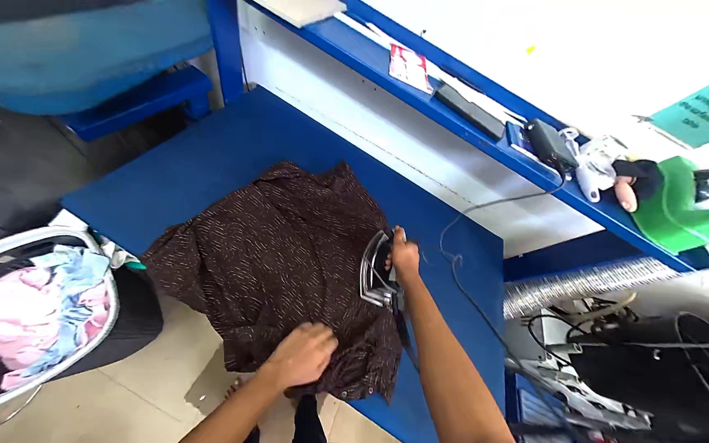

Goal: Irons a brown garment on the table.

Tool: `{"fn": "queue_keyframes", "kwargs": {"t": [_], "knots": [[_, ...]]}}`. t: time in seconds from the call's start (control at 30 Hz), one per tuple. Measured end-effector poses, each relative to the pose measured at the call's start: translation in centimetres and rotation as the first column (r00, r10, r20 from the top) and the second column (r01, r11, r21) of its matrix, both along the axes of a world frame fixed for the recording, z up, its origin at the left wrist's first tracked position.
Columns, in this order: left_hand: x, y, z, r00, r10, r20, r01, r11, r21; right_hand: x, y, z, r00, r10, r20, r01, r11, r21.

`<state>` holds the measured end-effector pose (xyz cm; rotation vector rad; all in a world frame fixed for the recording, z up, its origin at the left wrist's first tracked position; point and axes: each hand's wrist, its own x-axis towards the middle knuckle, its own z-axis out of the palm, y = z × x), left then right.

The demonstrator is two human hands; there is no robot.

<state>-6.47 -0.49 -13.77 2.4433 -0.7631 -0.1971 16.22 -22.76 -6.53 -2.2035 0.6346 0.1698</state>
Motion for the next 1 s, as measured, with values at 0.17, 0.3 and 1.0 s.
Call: {"fn": "queue_keyframes", "kwargs": {"t": [0.17,0.3,1.0], "knots": [[5.3,9.0,-2.3,0.693,0.719,-0.055,-0.718,0.695,0.044,-10.3,2.7,0.0,0.998,-0.016,-0.063,0.016,1.000,0.002],[4.9,9.7,-5.8,0.668,0.716,0.201,-0.730,0.684,-0.010,-9.8,3.1,0.4,0.995,-0.054,-0.083,0.048,0.996,-0.073],[20.3,-3.5,-2.8,0.915,0.347,-0.203,-0.347,0.937,0.039,-13.2,-2.9,0.2,0.991,0.035,-0.133,-0.036,0.999,-0.001]]}}
